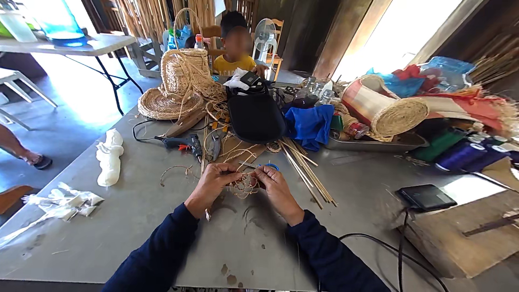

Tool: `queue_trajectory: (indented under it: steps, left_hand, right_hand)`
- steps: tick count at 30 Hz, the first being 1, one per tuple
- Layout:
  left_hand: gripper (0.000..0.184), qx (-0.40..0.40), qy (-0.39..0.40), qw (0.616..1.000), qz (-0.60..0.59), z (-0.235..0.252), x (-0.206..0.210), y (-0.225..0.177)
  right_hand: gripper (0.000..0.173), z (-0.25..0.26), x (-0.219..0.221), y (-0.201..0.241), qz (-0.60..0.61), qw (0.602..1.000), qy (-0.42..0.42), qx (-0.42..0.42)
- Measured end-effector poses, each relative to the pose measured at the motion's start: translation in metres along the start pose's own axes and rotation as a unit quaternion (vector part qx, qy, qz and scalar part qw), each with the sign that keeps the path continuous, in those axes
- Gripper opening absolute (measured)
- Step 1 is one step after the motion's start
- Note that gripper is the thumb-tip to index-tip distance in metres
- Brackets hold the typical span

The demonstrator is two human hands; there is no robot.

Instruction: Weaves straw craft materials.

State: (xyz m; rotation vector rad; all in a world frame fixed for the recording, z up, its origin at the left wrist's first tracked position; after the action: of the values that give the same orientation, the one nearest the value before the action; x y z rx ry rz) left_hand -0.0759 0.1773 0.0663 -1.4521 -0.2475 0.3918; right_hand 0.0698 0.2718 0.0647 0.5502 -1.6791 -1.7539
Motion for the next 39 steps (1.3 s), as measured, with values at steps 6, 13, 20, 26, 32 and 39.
queue_trajectory:
  steps: [6, 13, 20, 26, 32, 39]
  left_hand:
    - [0.007, -0.009, -0.014, 0.999, 0.038, 0.001, -0.001, 0.0]
    - [0.002, -0.001, -0.007, 0.993, 0.115, 0.0, 0.002, -0.001]
    - [0.005, -0.009, 0.019, 0.995, 0.099, 0.001, 0.003, 0.002]
    - [0.004, 0.011, 0.031, 0.991, 0.129, 0.001, 0.004, 0.002]
    - [0.004, 0.009, 0.028, 0.989, 0.146, 0.0, 0.005, 0.001]
    - [0.021, -0.045, 0.062, 0.996, 0.049, 0.0, 0.005, 0.007]
  right_hand:
    - [0.021, 0.003, -0.002, -0.003, -0.055, 0.998, 0.025, -0.032]
    - [0.013, 0.001, 0.002, 0.0, -0.106, 0.987, 0.061, -0.099]
    - [0.013, -0.002, 0.003, 0.004, -0.14, 0.984, 0.046, -0.099]
    - [0.014, 0.001, 0.004, -0.002, -0.126, 0.989, 0.057, -0.062]
    - [0.016, -0.003, 0.008, -0.001, -0.149, 0.981, 0.068, -0.107]
    - [0.01, -0.003, 0.004, 0.002, -0.172, 0.978, 0.043, -0.109]
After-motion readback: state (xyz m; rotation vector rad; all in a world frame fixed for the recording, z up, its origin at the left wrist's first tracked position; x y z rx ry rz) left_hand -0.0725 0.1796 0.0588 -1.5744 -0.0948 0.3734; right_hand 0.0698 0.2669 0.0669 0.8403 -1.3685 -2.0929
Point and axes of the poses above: each hand's wrist, its own z-axis towards the middle knuckle, its own x-axis out of the palm, y = z × x, the point moved 5 cm from there along z, towards the middle knuckle, and after that the axes turned 8 degrees about z, right-handed, at the moved point
